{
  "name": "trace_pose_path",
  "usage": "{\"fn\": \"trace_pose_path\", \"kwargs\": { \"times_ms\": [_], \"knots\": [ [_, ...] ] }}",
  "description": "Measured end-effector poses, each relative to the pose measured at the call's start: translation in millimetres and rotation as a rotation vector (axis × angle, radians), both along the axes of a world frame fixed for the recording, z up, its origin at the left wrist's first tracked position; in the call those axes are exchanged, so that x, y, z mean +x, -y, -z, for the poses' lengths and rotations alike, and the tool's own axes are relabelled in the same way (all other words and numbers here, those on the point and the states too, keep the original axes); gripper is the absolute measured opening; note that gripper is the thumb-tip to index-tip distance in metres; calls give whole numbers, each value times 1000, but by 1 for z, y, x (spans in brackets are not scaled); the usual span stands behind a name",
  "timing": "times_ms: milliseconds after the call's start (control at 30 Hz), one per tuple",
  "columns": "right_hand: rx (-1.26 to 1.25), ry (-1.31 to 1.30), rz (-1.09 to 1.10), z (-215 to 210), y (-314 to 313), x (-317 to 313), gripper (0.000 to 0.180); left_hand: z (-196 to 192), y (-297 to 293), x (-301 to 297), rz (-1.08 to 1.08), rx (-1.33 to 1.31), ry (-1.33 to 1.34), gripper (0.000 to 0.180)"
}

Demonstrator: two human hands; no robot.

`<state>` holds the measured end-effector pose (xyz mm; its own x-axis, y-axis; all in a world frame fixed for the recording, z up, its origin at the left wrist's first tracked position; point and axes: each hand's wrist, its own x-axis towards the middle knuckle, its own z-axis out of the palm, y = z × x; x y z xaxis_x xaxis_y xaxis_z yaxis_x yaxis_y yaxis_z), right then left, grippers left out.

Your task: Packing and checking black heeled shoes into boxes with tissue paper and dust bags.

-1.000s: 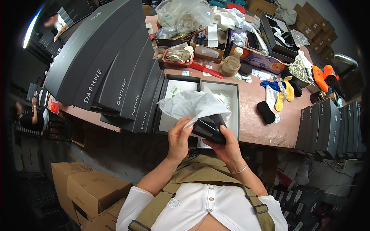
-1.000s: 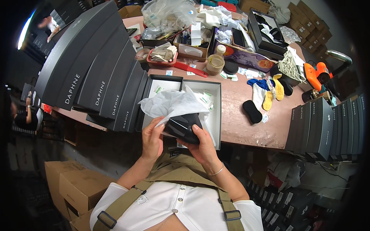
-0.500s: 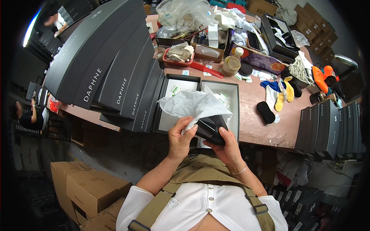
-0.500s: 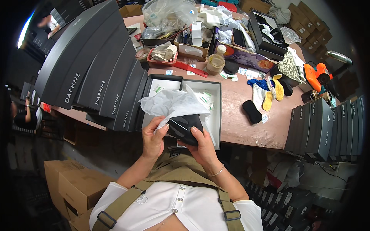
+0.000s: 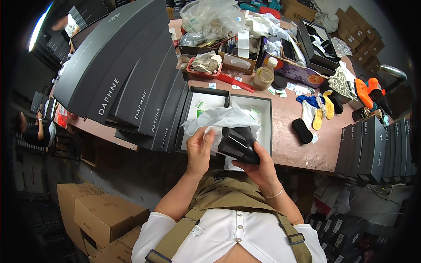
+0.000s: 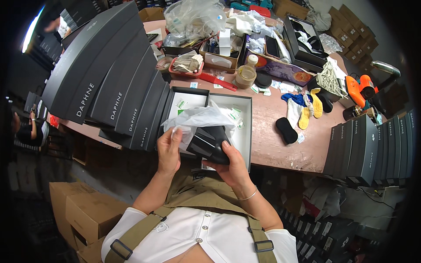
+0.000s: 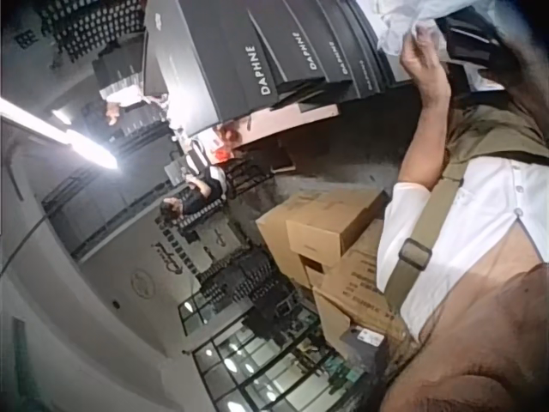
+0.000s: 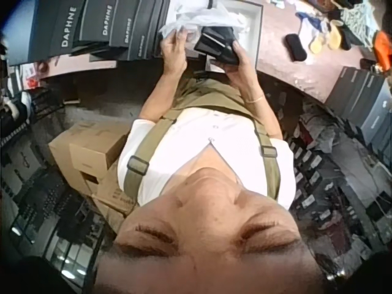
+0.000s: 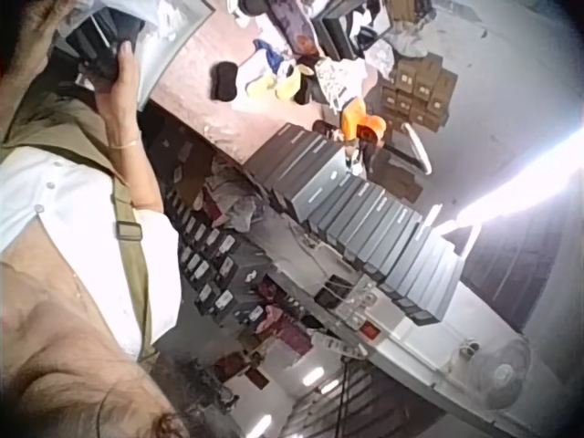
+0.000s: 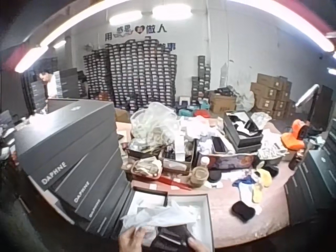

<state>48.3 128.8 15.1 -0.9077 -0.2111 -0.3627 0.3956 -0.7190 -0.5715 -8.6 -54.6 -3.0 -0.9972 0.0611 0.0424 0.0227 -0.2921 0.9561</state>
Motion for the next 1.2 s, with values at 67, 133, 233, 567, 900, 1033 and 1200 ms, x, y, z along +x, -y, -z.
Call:
{"fn": "trace_pose_path", "kwargs": {
  "times_ms": [67,133,233,567,900,1033,1200],
  "knots": [
    [-6,-2,2,0,-1,0,49,-26,-8,7,11,-8,-81,24],
    [-1,-1,3,-1,-4,0,49,-24,-6,8,72,-111,-167,29],
    [-125,3,27,-2,-15,4,44,-21,1,-9,6,-573,-511,39],
    [-246,-2,48,8,15,30,54,-10,-57,17,185,42,-144,90],
    [581,-287,165,-36,-30,21,28,-53,-30,20,277,-277,-128,84],
    [669,-504,99,-48,-34,-1,30,-46,-37,23,317,-340,-148,85],
    [612,-498,59,-33,-30,-5,24,-40,-40,28,298,-499,-208,86]
  ]
}}
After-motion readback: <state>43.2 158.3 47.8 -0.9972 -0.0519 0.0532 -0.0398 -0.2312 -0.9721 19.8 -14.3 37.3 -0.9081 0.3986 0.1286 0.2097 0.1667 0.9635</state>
